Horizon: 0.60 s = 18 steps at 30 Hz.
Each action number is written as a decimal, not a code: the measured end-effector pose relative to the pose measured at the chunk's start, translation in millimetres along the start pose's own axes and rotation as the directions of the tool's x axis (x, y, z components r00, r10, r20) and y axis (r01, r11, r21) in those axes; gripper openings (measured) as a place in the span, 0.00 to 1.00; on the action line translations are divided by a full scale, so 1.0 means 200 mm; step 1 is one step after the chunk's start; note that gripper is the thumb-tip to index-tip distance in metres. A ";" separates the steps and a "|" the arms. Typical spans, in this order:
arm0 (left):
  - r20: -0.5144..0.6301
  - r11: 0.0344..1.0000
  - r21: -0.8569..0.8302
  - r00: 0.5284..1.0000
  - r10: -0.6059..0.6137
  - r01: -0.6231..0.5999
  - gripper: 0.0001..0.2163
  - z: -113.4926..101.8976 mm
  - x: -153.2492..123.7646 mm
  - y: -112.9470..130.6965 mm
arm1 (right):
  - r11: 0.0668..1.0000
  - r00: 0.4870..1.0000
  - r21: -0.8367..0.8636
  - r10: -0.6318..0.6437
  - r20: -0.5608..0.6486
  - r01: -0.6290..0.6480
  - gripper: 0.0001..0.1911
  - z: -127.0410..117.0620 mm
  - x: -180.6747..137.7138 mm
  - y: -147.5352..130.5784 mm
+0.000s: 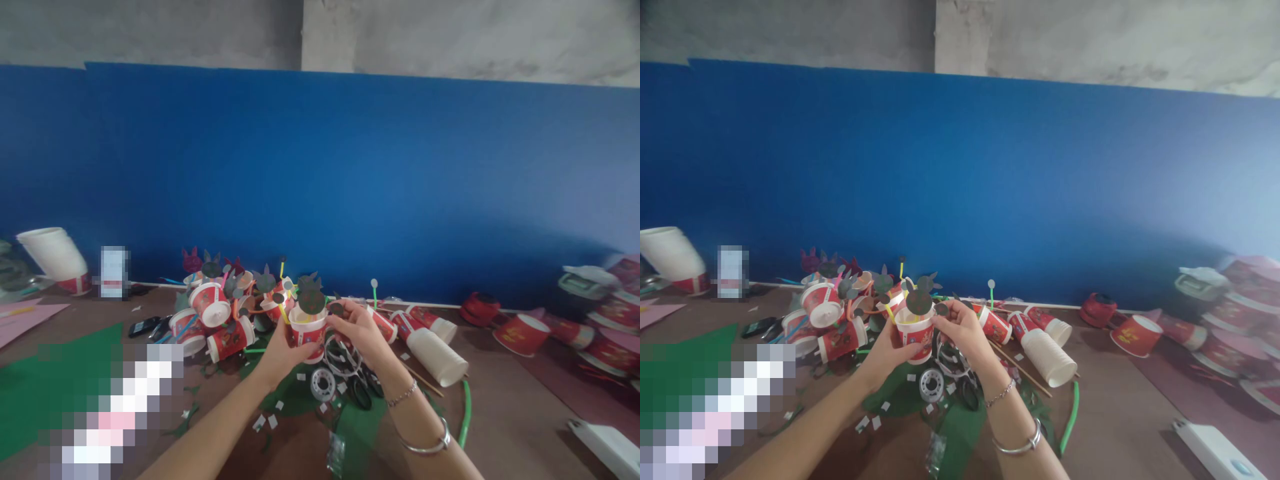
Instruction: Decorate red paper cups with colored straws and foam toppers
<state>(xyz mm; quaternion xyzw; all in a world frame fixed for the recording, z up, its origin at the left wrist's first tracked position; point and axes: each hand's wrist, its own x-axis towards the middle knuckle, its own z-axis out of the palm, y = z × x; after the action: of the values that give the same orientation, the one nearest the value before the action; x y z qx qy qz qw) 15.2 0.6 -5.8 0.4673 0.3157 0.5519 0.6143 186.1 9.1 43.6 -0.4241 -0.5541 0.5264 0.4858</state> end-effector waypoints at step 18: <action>-0.193 0.998 0.006 0.979 0.065 -0.065 0.39 0.06 -0.02 0.08 | 0.962 0.985 -0.273 0.036 0.171 0.012 0.32 0.10 -0.03 0.07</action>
<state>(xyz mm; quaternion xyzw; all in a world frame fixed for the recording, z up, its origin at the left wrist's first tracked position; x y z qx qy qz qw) 18.8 -5.6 11.8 0.4216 0.3580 0.6146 0.5625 166.7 0.7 29.6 -0.4425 -0.6591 0.4833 0.3691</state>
